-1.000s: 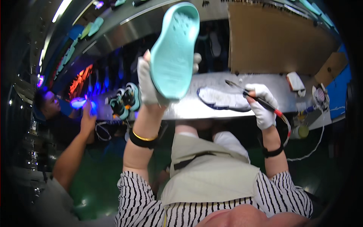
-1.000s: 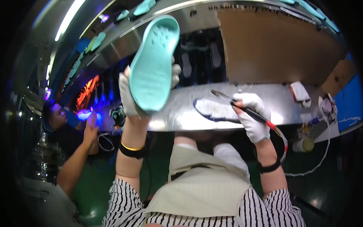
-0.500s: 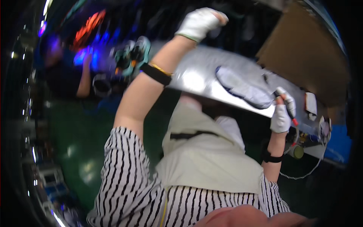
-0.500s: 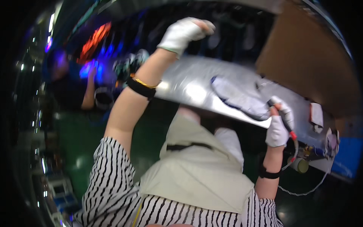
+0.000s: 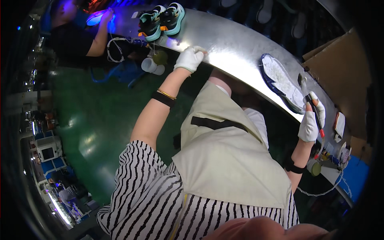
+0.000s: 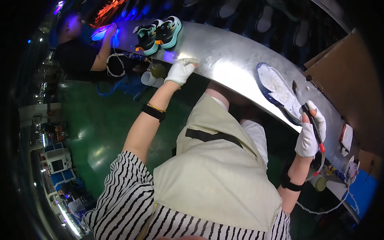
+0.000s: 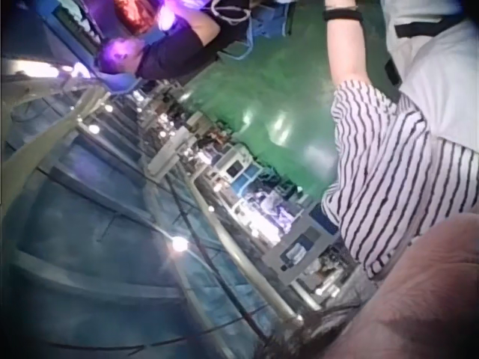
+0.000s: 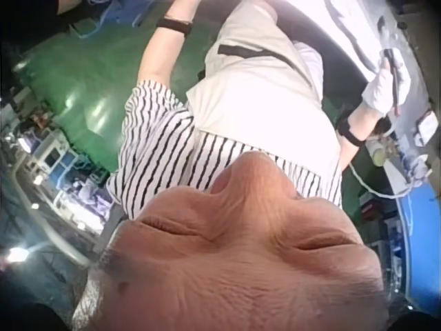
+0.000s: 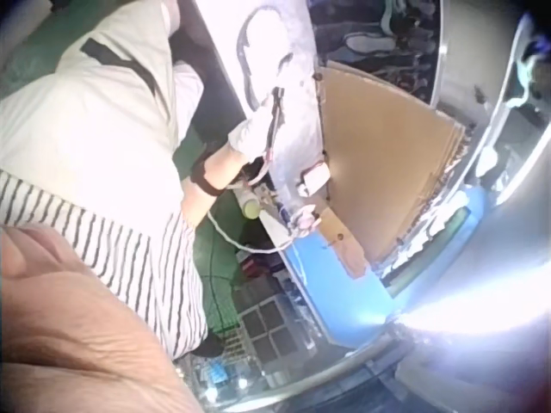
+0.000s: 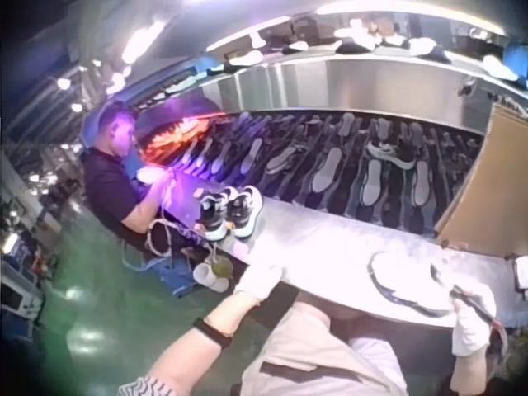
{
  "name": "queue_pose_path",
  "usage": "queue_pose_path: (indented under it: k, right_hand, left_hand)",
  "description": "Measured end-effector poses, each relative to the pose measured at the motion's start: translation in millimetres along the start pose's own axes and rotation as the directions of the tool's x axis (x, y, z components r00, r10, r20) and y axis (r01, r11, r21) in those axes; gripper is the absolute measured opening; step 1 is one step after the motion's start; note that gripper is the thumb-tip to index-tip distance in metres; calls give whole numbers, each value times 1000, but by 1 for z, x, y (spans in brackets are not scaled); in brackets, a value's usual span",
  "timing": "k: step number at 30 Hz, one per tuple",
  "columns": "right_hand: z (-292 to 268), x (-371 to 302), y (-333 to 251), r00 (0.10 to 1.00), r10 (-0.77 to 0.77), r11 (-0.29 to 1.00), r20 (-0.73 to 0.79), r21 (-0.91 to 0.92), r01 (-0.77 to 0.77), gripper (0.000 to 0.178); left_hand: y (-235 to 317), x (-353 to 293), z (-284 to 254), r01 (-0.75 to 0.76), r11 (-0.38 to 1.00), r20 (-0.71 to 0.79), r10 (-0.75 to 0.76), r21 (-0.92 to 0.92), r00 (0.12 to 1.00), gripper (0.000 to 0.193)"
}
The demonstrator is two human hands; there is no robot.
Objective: Apply adhesive to shoe outsoles using a precision applicator tool.
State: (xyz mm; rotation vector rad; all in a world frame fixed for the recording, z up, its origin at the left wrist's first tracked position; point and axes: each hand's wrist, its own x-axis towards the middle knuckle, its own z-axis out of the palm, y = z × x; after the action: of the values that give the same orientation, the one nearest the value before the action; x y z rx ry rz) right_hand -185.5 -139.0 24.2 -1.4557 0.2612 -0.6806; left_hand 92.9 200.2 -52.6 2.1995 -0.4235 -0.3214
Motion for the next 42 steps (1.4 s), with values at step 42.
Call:
queue_pose_path:
  k: [42]
  right_hand:
    - [-23, 4, 8, 959, 32, 977, -283, -195, -90, 20]
  left_hand:
    - [-15, 57, 20, 146, 757, -522, 285, 637, 804, 40]
